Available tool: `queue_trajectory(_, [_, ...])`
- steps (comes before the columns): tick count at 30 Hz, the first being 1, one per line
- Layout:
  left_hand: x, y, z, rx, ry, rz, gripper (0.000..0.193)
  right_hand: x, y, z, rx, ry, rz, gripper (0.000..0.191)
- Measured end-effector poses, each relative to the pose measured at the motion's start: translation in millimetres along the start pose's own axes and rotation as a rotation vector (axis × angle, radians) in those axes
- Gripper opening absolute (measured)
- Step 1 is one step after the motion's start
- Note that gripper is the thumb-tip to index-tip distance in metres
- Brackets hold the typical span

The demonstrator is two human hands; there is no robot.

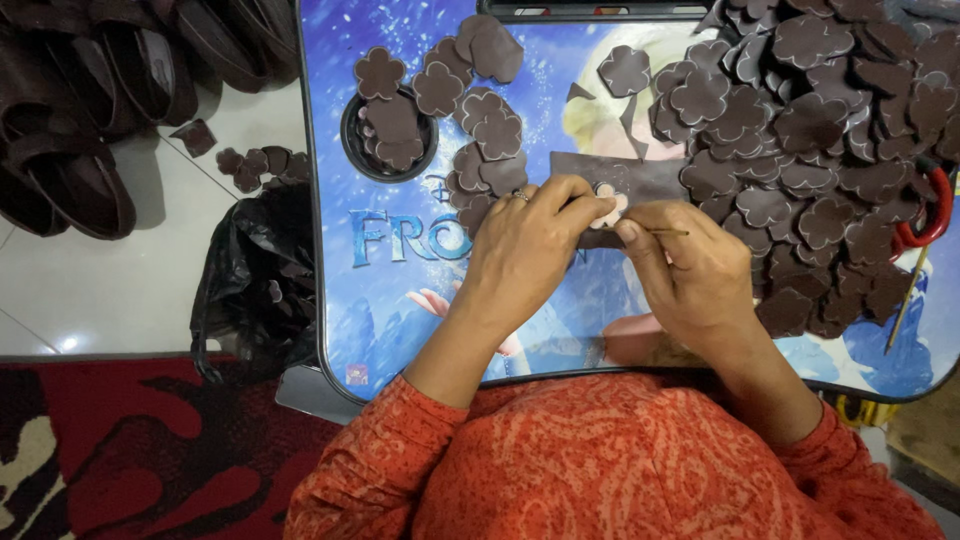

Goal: The person uses a small pointed tool to trace or emboss a light-colored flower-shaped template onto a dark brown material. They repeatedly reposition the template and work on different areas of the same piece throughout the clip.

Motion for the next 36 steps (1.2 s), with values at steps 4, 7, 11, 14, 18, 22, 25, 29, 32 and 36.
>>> queue_trajectory(4, [-1.5, 1.2, -0.2, -0.010, -0.007, -0.017, 0.019, -4.0, 2.0, -1.2, 0.006, -0.068, -0.018, 0.006])
queue_trajectory(7, [-2.6, 1.8, -1.2, -0.005, -0.006, -0.036, 0.023, -4.5, 3.3, -1.7, 0.008, -0.052, 0.012, 0.006])
queue_trajectory(11, [-5.2, 4.6, -0.1, -0.028, -0.012, -0.041, 0.029, -4.4, 4.3, -1.2, 0.012, -0.042, 0.013, 0.007])
queue_trajectory(14, [-6.5, 5.5, 0.3, -0.040, -0.019, -0.039, 0.029, -3.8, 4.1, -1.4, 0.008, -0.036, 0.002, 0.008])
queue_trajectory(18, [-5.9, 4.6, 0.7, -0.030, -0.021, -0.039, 0.028, -3.1, 0.1, -2.6, -0.001, -0.039, -0.028, 0.008])
queue_trajectory(22, [-4.2, 2.7, 1.4, -0.025, -0.013, -0.055, 0.025, -0.8, -5.1, -3.4, 0.014, 0.006, -0.061, 0.005])
queue_trajectory(25, [-3.8, 0.8, 0.8, -0.022, -0.015, -0.032, 0.019, -0.8, -3.9, -3.3, 0.012, 0.004, -0.049, 0.008])
queue_trajectory(29, [-2.3, 0.5, 0.5, -0.014, -0.011, -0.020, 0.020, 0.5, -1.0, -1.8, 0.006, 0.018, -0.012, 0.007])
queue_trajectory(32, [-1.5, -0.6, 0.3, 0.012, 0.003, -0.012, 0.018, -0.8, -1.5, -0.3, 0.017, -0.021, -0.026, 0.007])
queue_trajectory(36, [1.8, -0.3, -2.4, 0.029, 0.026, 0.038, 0.013, -3.7, -4.7, -1.1, 0.033, -0.048, -0.039, 0.006])
Point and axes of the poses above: each hand's wrist, its own z-axis towards the middle knuckle, its own y-axis out of the palm, x = y × z, the point moved 4 cm from there along z, towards the middle knuckle, and after that the axes turned 4 degrees about x, right-handed, at the moved point
